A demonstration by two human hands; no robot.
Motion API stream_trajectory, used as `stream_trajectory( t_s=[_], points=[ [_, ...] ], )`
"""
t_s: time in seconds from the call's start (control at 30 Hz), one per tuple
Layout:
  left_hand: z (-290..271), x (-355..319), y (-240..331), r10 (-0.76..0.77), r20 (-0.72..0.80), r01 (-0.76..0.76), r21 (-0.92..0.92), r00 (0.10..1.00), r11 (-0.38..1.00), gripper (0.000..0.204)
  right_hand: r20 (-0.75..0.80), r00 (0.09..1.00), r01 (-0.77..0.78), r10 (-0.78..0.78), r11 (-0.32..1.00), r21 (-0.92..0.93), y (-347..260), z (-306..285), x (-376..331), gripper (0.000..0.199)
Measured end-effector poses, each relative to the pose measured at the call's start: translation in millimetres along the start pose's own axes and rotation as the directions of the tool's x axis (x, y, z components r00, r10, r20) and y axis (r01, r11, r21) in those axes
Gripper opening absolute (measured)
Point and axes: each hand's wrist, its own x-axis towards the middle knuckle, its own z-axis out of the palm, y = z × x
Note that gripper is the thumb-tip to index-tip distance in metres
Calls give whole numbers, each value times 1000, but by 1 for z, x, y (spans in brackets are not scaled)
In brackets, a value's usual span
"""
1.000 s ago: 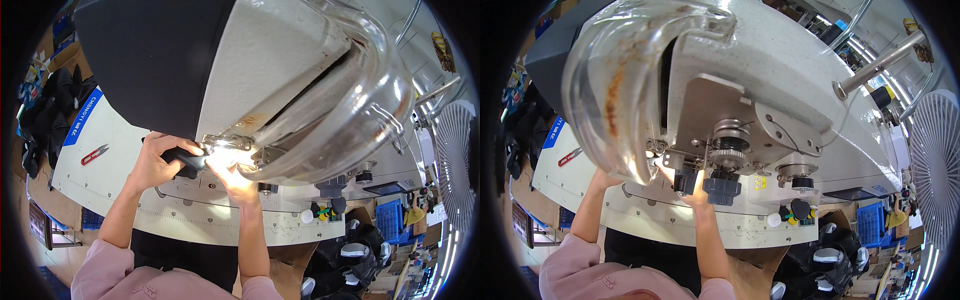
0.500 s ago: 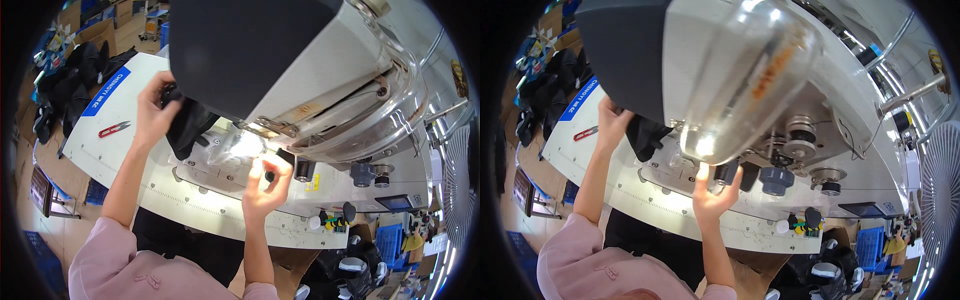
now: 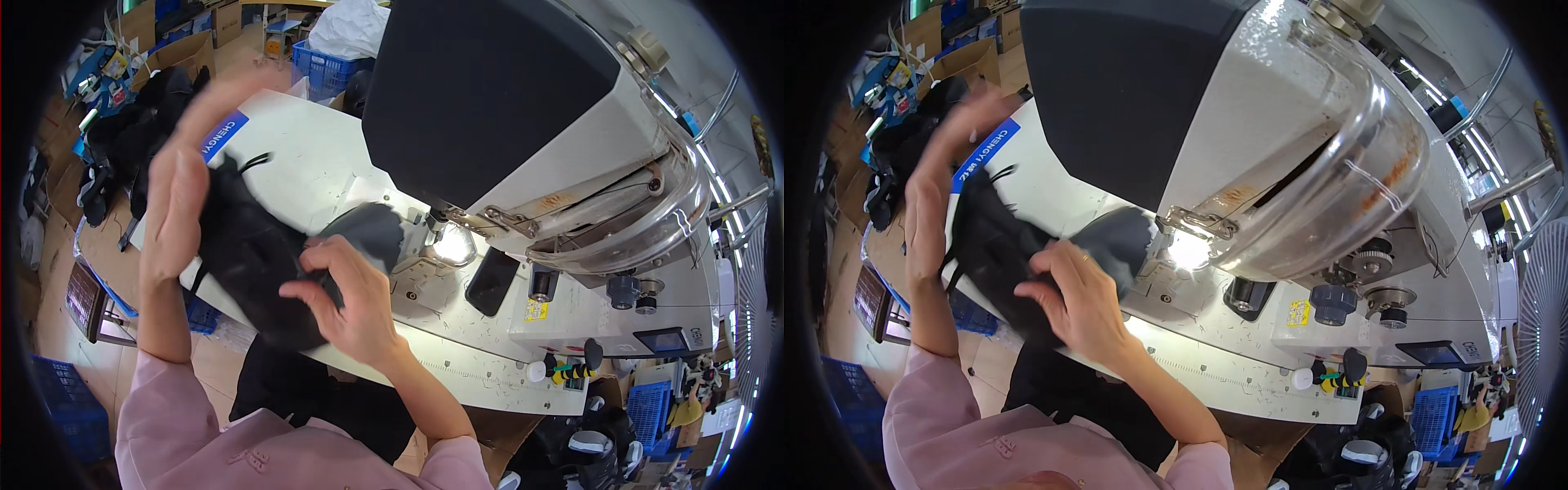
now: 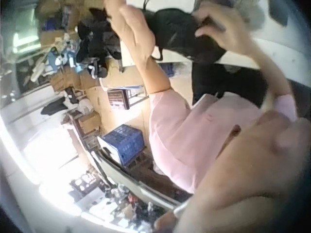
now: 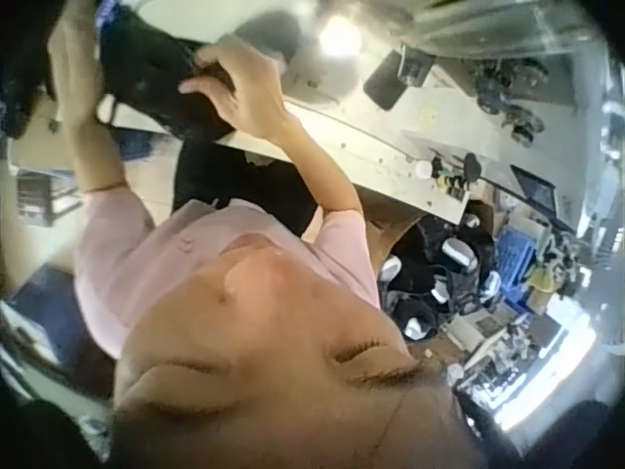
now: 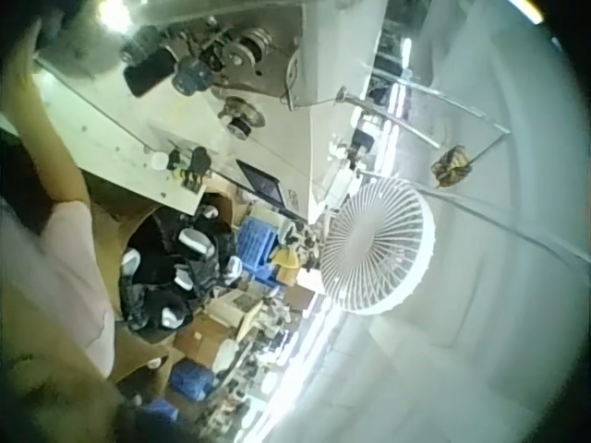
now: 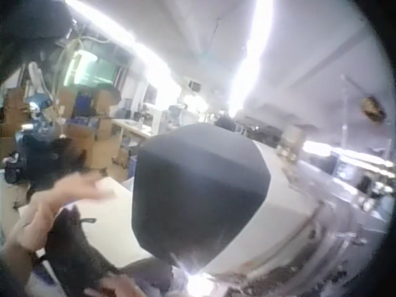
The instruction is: The person stitches pieces of shoe material using a sewing machine and trims threads using thread snips.
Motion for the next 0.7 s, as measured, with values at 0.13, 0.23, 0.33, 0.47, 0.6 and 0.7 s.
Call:
stream_trajectory(
  t_s=[0.13, 0.23, 0.33, 0.47, 0.6, 0.7],
  points=[
    [-7, 8, 4, -233, 667, 373, -72, 707, 925, 53, 32, 969, -245, 243, 956, 162, -30, -22, -13, 23],
    [7, 5, -12, -290, 767, 481, -28, 573, 876, 45, -64, 925, -355, 375, 910, 213, -40, -41, -19, 17],
    [29, 5, -21, -276, 763, 613, -194, 585, 766, 39, -179, 807, -527, 562, 824, 210, -50, -54, -26, 16],
    [67, 16, -34, -494, 772, 712, 77, 401, 698, 39, -205, 628, -683, 751, 658, 318, -41, -65, -33, 15],
    [104, 6, -52, -568, 665, 789, -52, 485, 613, 40, -260, 577, -602, 774, 619, 505, -12, -72, -40, 8],
    [116, 0, -70, -461, 613, 703, -230, 642, 673, 28, -362, 559, -629, 746, 666, 401, 0, -66, -47, 7]
  ],
)
